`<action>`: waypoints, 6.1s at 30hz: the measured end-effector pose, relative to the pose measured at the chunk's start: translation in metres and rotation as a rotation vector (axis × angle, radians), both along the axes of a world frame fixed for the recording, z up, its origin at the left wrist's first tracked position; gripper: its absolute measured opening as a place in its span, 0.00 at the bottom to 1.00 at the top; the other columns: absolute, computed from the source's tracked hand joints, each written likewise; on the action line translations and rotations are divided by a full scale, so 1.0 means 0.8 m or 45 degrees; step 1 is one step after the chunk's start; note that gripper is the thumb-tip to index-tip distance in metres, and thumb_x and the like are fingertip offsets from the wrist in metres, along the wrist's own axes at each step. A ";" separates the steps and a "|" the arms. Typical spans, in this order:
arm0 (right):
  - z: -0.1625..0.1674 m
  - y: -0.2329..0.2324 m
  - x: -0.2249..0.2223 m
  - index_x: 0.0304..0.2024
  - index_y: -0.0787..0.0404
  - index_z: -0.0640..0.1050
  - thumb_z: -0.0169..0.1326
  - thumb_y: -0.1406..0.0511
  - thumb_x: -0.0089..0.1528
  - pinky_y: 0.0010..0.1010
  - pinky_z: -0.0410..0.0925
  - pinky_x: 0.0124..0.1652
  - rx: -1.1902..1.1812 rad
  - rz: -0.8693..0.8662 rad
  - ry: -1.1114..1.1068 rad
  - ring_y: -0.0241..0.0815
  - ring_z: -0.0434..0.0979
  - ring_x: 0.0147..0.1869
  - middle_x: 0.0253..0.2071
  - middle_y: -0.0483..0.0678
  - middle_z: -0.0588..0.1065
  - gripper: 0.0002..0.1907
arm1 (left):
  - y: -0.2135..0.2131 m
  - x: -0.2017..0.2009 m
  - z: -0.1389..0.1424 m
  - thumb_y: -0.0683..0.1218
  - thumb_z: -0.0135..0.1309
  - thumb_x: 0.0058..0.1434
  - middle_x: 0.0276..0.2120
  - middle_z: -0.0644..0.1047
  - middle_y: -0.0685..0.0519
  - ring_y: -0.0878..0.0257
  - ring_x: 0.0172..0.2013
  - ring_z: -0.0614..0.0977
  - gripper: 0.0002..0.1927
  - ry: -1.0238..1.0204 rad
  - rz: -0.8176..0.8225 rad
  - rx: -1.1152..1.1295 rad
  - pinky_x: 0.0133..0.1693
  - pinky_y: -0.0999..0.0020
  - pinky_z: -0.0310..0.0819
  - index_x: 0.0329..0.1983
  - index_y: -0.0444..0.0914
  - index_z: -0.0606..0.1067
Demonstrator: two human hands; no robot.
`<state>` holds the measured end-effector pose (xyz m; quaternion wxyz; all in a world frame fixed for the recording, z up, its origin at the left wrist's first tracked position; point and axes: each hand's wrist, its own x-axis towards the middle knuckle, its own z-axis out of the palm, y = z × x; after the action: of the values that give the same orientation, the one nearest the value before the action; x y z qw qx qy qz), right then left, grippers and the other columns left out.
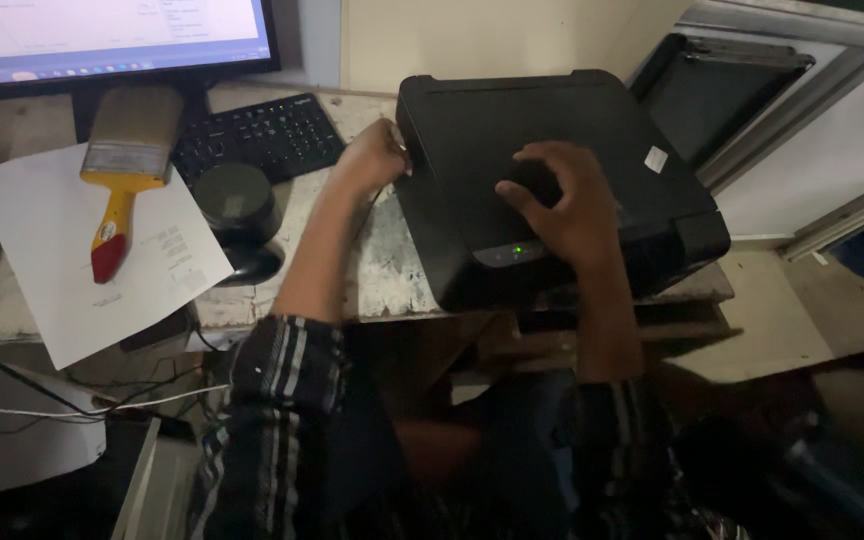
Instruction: The person repositions a printer on a cluttered desk, then scrapes debris off the desk surface with a small hand tool. Another person places a scanner unit onto the printer while the person operates the computer mouse and then touches the printer.
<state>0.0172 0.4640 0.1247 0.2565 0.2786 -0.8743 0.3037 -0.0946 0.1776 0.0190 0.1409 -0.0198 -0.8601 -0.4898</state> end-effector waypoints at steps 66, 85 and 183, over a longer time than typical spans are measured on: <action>-0.018 0.007 -0.021 0.49 0.56 0.82 0.70 0.49 0.61 0.48 0.69 0.56 0.165 0.096 0.170 0.51 0.76 0.58 0.51 0.48 0.78 0.23 | -0.015 -0.007 -0.017 0.32 0.45 0.55 0.37 0.80 0.52 0.63 0.38 0.81 0.20 -0.031 -0.441 0.370 0.39 0.68 0.74 0.51 0.40 0.69; -0.017 0.008 -0.022 0.49 0.58 0.82 0.70 0.48 0.61 0.51 0.68 0.58 0.193 0.106 0.220 0.55 0.75 0.62 0.54 0.51 0.79 0.25 | 0.005 0.009 -0.040 0.31 0.59 0.56 0.37 0.79 0.52 0.66 0.35 0.80 0.17 0.136 -0.169 0.683 0.36 0.71 0.76 0.48 0.33 0.72; -0.040 0.136 -0.300 0.39 0.62 0.82 0.65 0.54 0.69 0.43 0.71 0.39 0.163 -0.500 0.108 0.48 0.79 0.38 0.37 0.53 0.79 0.17 | 0.011 0.024 -0.092 0.53 0.38 0.79 0.55 0.73 0.36 0.40 0.59 0.73 0.22 0.914 0.264 0.091 0.63 0.52 0.63 0.60 0.31 0.69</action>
<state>-0.2226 0.5730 0.0924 0.3291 0.1310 -0.9177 0.1798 -0.0750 0.1861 -0.0547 0.4829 -0.0981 -0.7357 -0.4646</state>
